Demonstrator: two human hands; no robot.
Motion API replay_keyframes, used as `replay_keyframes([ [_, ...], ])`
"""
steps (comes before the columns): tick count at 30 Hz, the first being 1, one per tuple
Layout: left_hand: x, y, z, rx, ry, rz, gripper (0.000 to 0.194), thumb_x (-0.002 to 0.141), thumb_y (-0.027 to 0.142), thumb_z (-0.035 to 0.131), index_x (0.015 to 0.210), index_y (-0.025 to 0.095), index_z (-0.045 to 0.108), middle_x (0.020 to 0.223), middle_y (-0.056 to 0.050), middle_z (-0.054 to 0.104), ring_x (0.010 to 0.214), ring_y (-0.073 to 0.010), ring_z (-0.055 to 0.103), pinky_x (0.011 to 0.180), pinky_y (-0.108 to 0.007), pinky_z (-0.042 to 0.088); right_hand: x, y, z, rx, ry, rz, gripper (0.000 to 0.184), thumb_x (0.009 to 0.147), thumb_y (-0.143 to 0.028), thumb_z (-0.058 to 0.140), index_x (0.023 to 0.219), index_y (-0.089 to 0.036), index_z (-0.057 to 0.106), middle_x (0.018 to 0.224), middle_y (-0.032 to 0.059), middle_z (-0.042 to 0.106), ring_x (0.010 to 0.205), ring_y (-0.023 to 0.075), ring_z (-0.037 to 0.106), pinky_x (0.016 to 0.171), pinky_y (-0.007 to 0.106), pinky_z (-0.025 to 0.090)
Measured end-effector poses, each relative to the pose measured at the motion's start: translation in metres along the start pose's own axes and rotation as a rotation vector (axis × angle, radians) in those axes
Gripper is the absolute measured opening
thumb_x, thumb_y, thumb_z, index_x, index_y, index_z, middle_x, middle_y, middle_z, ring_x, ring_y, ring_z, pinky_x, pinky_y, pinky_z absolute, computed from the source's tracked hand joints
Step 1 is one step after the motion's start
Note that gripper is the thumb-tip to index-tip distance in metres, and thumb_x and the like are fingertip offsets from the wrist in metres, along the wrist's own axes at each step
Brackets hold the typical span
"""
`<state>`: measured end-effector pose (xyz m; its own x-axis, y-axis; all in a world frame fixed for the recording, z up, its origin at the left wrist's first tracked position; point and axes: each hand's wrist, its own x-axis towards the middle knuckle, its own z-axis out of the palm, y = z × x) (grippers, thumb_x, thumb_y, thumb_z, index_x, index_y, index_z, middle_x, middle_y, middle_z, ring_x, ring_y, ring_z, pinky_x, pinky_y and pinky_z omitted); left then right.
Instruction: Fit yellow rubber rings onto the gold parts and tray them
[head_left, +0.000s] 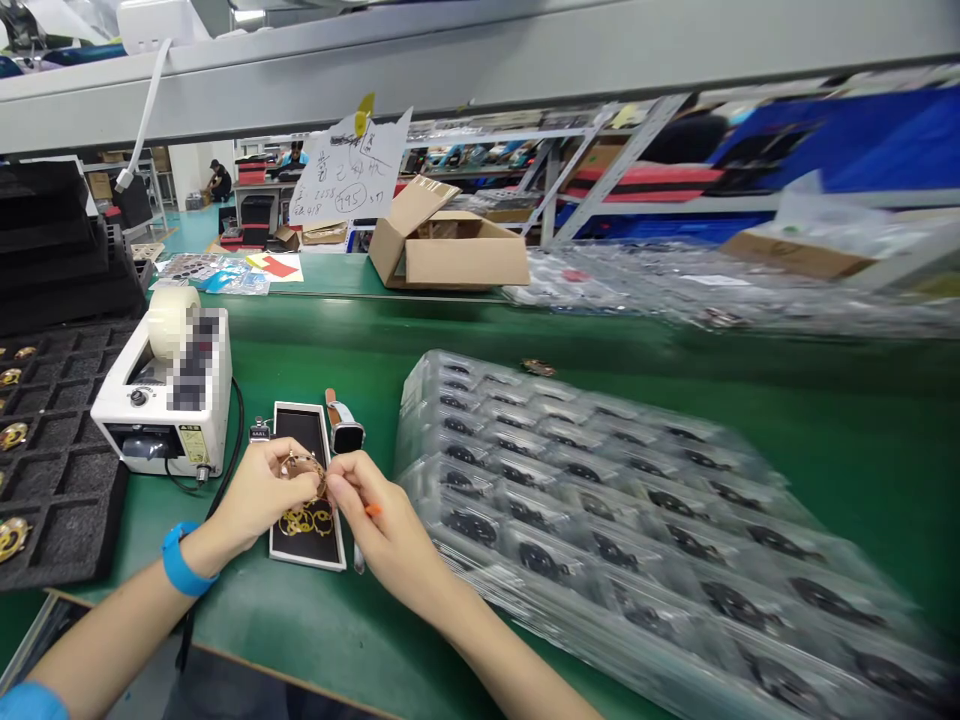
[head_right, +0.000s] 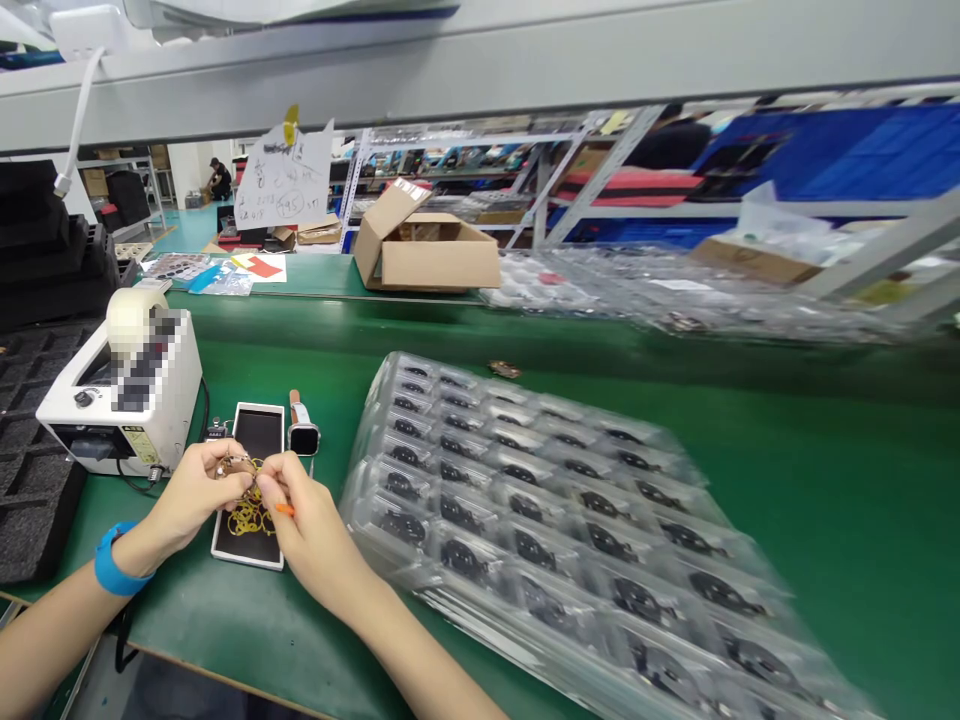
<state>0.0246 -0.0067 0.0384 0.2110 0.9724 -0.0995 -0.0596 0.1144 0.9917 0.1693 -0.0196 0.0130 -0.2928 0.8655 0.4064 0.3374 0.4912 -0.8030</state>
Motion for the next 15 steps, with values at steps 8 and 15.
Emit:
replay_keyframes([
  [8, 0.0041, -0.004, -0.0065, -0.009, -0.029, -0.004, 0.017, 0.062, 0.024, 0.067, 0.061, 0.013, 0.055, 0.05, 0.006, 0.046, 0.044, -0.0042, 0.037, 0.044, -0.019, 0.027, 0.0011, 0.0017, -0.0028, 0.136, -0.123, 0.1, 0.025, 0.094, -0.038, 0.034, 0.078, -0.021, 0.043, 0.066, -0.0036, 0.044, 0.058, 0.0104, 0.04, 0.054, 0.023, 0.035],
  [15, 0.0051, -0.0087, -0.0077, 0.005, -0.131, 0.062, 0.032, 0.069, 0.041, 0.071, 0.066, 0.012, 0.058, 0.056, 0.003, 0.052, 0.05, -0.0073, 0.045, 0.051, -0.022, 0.036, 0.0025, 0.0042, 0.0028, 0.649, -0.109, 0.418, 0.042, 0.084, -0.056, 0.046, 0.065, -0.021, 0.033, 0.052, -0.0101, 0.027, 0.042, 0.0048, 0.017, 0.04, 0.02, 0.015],
])
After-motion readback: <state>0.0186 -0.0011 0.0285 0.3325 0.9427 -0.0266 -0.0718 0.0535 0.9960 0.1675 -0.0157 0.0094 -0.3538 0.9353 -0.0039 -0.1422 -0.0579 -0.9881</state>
